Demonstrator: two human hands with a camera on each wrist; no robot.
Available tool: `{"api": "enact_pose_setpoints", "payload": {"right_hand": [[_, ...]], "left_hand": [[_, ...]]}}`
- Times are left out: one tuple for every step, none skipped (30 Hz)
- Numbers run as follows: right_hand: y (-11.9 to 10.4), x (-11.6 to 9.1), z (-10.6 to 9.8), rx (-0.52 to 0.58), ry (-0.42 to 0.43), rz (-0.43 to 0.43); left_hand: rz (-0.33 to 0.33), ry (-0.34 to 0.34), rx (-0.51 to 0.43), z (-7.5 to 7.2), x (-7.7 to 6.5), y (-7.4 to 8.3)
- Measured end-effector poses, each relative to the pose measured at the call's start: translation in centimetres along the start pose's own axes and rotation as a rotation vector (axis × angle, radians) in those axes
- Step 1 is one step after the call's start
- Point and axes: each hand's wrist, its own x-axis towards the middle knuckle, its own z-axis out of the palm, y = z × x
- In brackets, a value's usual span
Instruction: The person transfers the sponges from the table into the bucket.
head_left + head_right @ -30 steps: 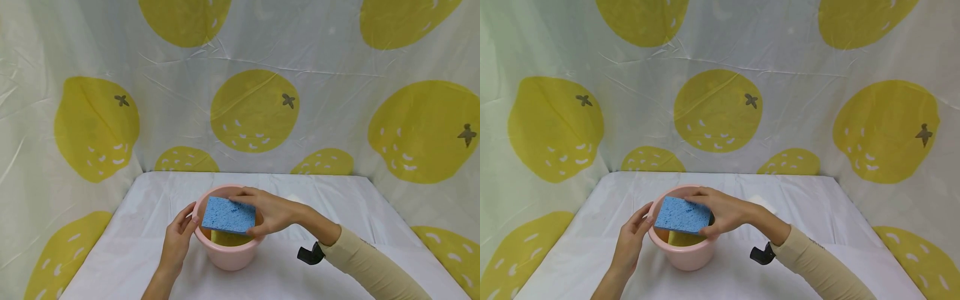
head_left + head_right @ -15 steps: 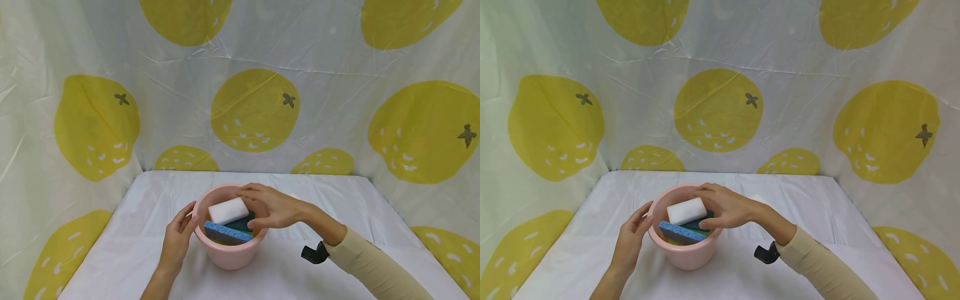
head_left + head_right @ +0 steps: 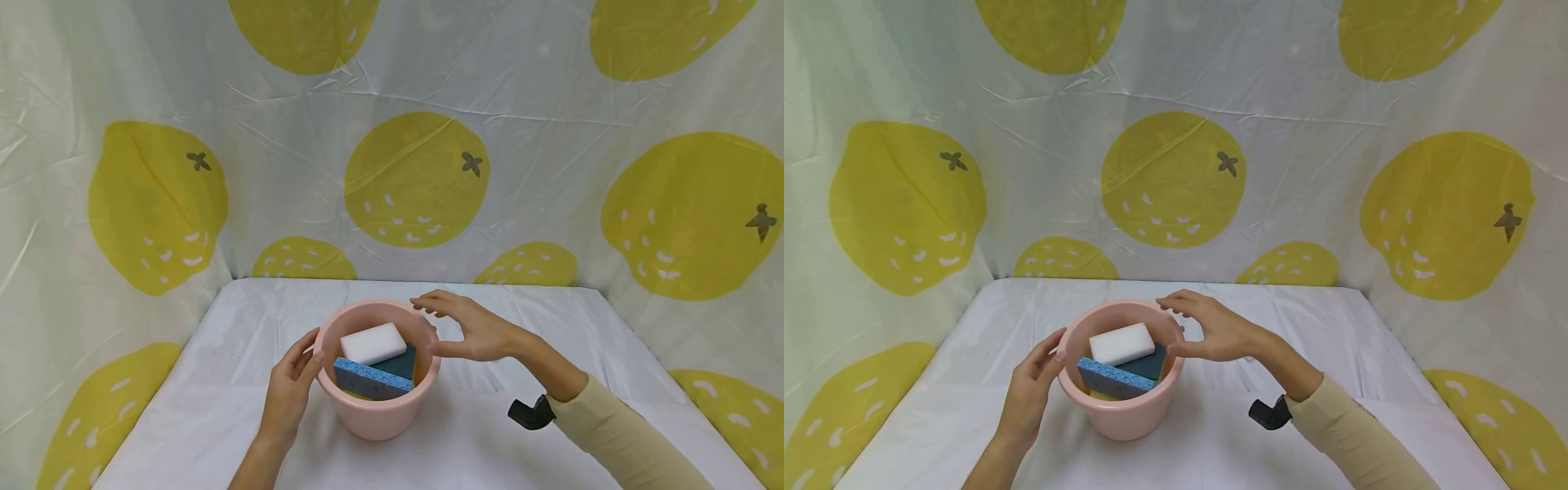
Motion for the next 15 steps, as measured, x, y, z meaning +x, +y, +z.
{"api": "enact_pose_setpoints", "payload": {"right_hand": [[0.1,-0.2,-0.1,0.002,0.008,0.005],[0.3,-0.3,-0.2,-0.001,0.016,0.01],[0.4,-0.4,-0.3,-0.002,0.022,0.014],[0.5,-0.6,-0.3,-0.006,0.028,0.02],[0.6,-0.7,-0.4,-0.012,0.033,0.025],[0.7,-0.9,-0.5,-0.017,0.037,0.029],[0.9,-1.0,-0.6,-0.024,0.041,0.035],[1.0,-1.2,-0.6,-0.03,0.045,0.043],[1.2,-1.4,-0.7,-0.038,0.051,0.051],[1.4,-1.6,-0.8,-0.042,0.058,0.059],[1.5,-1.8,-0.9,-0.045,0.067,0.072],[1.7,-2.0,-1.0,-0.049,0.077,0.081],[2.0,-2.3,-1.1,-0.047,0.088,0.089],[2.2,-2.5,-1.2,-0.045,0.099,0.096],[2.5,-2.8,-1.2,-0.041,0.111,0.102]], "left_hand": [[0.0,0.001,0.0,0.0,0.0,0.0],[0.0,0.002,0.001,0.0,0.0,0.0],[-0.001,0.003,0.001,0.0,0.0,0.0],[-0.002,0.004,0.002,0.0,0.0,0.0],[-0.003,0.006,0.004,0.0,0.0,0.0],[-0.004,0.007,0.004,0.0,0.0,0.0],[-0.004,0.007,0.003,0.0,0.0,0.0],[-0.004,0.007,0.003,0.0,0.0,0.0],[-0.003,0.006,0.002,0.0,0.0,0.0],[-0.001,0.005,0.0,0.0,0.0,0.0],[0.0,0.004,-0.002,0.0,0.0,0.0],[0.001,0.003,-0.003,0.0,0.0,0.0],[0.002,0.002,-0.004,0.0,0.0,0.0],[0.003,0.002,-0.004,0.1,0.0,0.0],[0.004,0.002,-0.004,0.1,0.0,0.0]]}}
